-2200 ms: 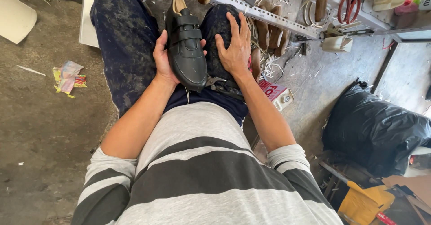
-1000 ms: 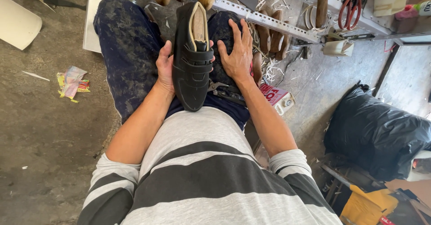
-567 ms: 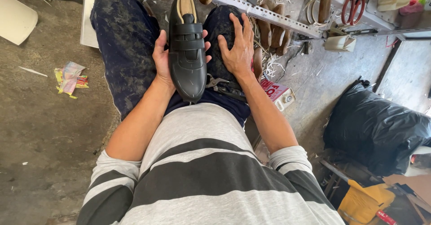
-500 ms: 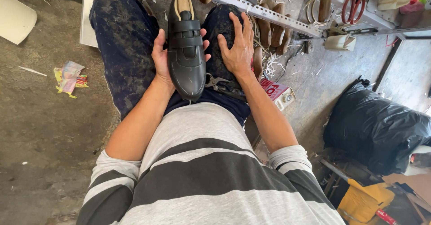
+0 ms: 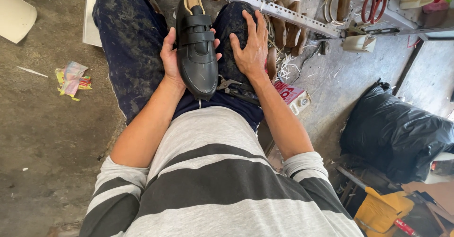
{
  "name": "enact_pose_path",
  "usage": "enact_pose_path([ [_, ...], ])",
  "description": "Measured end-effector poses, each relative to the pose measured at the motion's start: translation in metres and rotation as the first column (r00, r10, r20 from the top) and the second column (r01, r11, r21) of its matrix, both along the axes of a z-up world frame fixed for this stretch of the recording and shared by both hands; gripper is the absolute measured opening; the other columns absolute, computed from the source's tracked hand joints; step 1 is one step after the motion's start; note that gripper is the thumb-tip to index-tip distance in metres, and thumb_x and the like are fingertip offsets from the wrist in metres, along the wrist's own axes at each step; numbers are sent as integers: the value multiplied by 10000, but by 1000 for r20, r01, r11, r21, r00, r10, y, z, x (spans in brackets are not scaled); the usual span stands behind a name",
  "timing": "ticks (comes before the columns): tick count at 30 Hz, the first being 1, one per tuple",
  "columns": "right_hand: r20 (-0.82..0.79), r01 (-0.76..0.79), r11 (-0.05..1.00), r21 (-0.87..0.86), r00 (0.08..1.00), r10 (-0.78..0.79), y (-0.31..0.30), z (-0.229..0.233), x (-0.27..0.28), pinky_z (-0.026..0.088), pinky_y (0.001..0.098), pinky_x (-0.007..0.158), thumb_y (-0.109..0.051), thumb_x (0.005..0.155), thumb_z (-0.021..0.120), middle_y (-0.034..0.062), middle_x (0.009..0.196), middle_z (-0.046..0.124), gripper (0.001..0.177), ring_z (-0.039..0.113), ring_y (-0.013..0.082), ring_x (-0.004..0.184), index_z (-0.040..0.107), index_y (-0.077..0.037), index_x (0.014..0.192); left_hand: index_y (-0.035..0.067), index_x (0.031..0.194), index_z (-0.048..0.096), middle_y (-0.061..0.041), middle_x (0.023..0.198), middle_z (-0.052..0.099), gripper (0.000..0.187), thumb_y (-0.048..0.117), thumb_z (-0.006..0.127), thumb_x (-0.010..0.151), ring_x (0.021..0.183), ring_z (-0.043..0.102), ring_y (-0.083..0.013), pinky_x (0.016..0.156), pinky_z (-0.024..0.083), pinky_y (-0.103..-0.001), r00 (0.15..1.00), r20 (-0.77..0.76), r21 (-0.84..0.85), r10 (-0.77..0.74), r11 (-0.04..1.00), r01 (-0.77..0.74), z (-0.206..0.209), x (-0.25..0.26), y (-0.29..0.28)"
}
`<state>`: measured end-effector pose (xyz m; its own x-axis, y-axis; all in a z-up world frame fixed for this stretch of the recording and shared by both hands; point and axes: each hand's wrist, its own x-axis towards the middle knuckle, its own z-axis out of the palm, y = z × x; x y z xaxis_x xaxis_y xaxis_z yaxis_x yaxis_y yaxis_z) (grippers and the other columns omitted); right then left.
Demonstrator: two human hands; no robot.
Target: The person is shaping a leather shoe upper by stretching it over a last with pliers and securing it with a hammer.
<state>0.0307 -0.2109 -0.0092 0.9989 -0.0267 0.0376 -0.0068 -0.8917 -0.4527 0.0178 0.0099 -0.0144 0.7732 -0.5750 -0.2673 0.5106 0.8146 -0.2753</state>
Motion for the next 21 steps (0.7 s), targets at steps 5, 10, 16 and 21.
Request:
enact_pose_path([
  [5, 84, -96, 994, 60, 992, 90, -7, 7, -5, 353, 553, 1242, -359, 1115, 579, 151, 1615, 358, 452, 365, 378, 1524, 483, -193, 1524, -49, 1324, 645, -308, 1267, 676, 768, 594, 564, 913, 1057, 686, -524, 928, 574, -554, 988, 2, 20, -157, 987, 157, 28, -2, 6],
  [10, -13, -343, 936, 75, 939, 345, -21, 78, -99, 531, 440, 887, -362, 980, 701, 66, 1043, 649, 244, 651, 307, 997, 711, -161, 1118, -7, 1504, 446, -253, 1488, 541, 951, 730, 443, 903, 1271, 595, -457, 967, 535, -587, 934, -59, 173, -353, 918, 357, 124, -69, 37],
  [16, -213, -308, 924, -227, 941, 261, -28, 79, -152, 570, 306, 713, -527, 1002, 602, -56, 865, 634, 272, 711, 160, 791, 644, -317, 1170, 86, 1570, 385, -176, 1321, 595, 694, 197, 750, 991, 1117, 647, -266, 856, 563, -335, 786, 523, 835, -329, 11, -550, 96, -13, 53],
  [21, -472, 171, 894, 415, 880, 51, -36, 95, -153, 558, 353, 712, -299, 1004, 675, 105, 851, 764, 228, 689, 146, 750, 760, -180, 1179, 71, 1530, 494, -214, 1412, 601, 793, 311, 912, 901, 1332, 570, -296, 1106, 487, -430, 657, 563, 781, -502, 63, -621, 65, 45, 21],
])
